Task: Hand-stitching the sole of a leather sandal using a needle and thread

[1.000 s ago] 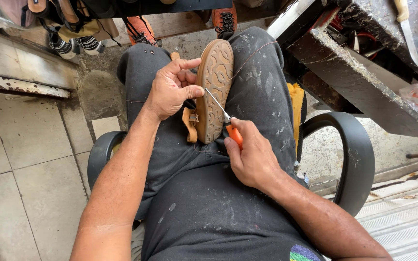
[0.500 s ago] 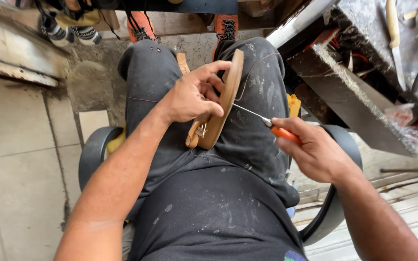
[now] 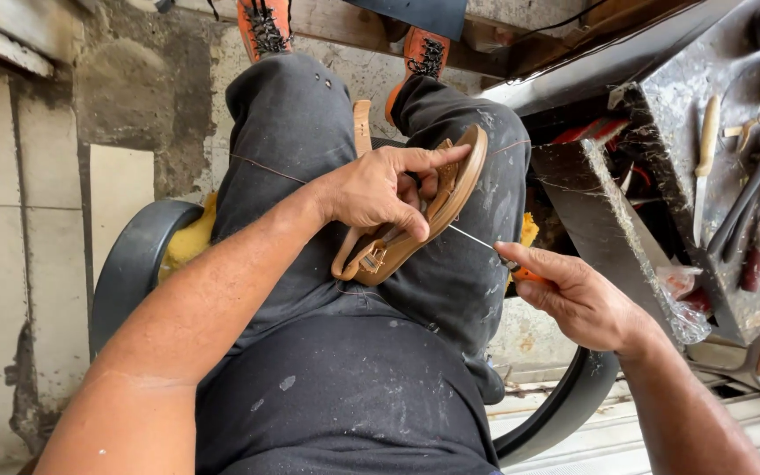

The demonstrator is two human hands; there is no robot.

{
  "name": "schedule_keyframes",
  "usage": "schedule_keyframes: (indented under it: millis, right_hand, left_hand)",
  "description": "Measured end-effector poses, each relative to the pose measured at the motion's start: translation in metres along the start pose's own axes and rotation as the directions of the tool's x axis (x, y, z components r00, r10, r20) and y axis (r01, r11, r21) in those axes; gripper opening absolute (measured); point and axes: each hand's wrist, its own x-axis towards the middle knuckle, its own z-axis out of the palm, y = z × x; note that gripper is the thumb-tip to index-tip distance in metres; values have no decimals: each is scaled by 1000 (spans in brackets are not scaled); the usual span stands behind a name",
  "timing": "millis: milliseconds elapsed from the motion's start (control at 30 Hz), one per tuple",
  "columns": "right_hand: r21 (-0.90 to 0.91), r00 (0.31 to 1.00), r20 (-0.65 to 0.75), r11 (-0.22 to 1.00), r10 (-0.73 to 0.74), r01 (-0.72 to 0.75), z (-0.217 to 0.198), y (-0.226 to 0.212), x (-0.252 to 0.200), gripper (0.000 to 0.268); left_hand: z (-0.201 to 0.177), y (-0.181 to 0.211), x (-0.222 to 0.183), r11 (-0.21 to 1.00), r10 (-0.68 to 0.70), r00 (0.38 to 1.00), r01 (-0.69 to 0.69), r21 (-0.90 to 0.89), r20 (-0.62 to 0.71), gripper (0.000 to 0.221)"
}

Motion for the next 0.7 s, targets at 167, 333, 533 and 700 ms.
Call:
schedule_keyframes:
  millis: [167,333,533,700]
  right_hand:
    - [71,995,28,993,-101,99,3,35,5,52]
    - [168,966,66,957,-249,235,10,50,21,51]
    - [161,939,134,942,-317,295,8,41,39,50]
    - [117,933,110,936,-344,331,12,33,50,50]
  left_hand:
    - [-5,-6,6,1000,-3,1000,3,-15,30,106]
    - [-3,-8,5,999,25,998,-23,-40,54,109]
    - [-1,-12,7,996,43,996,-36,-86,73,109]
    - [-2,-15,13,995,29,994,-18,-100,103,109]
